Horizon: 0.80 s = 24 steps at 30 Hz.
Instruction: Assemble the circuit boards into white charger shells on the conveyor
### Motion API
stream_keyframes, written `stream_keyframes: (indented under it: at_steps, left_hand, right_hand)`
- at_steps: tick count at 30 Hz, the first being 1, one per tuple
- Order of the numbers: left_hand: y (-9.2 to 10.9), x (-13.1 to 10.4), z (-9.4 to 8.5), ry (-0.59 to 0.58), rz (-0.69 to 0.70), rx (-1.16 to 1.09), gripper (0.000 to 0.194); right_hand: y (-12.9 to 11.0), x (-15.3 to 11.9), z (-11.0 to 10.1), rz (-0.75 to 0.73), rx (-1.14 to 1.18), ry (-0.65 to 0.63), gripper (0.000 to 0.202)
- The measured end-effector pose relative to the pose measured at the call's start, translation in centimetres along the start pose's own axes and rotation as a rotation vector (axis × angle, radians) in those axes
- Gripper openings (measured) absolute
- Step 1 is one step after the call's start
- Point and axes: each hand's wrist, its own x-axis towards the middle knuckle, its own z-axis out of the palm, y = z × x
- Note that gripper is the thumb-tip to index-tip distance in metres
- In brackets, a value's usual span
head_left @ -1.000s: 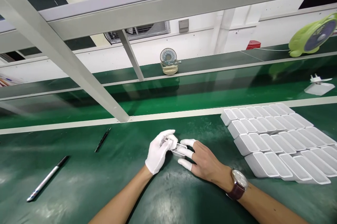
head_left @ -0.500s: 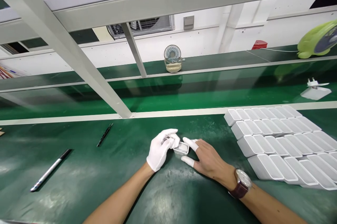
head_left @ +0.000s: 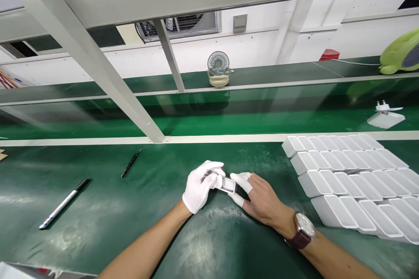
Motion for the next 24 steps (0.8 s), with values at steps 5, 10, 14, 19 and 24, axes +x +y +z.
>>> stream_keyframes:
  at_steps: [5, 10, 14, 19, 24]
  left_hand:
    - [-0.2, 0.0, 0.0, 0.057, -0.074, -0.078, 0.029]
    - [-0.4, 0.0, -0.2, 0.032, -0.138, -0.169, 0.033]
    - [-0.3, 0.4, -0.1, -0.013, -0.063, -0.147, 0.049]
    - [-0.6, 0.5, 0.8, -0.069, -0.007, 0.0, 0.079]
    - [0.1, -0.2, 1.5, -0.06, 0.02, 0.518, 0.072]
  right_hand:
    - [-0.5, 0.7, -0.7, -0.034, -0.026, 0.084, 0.059]
    - [-0.7, 0.8, -0.7, -0.045, 0.002, 0.092, 0.056]
    - [-0.9, 0.9, -0.3, 0.19, 0.239, 0.186, 0.044]
    - [-0.9, 1.4, 0.0, 0.645, 0.954, 0.286, 0.035]
    - [-1.2, 1.8, -0.3, 0.852, 1.419, 0.212, 0.035]
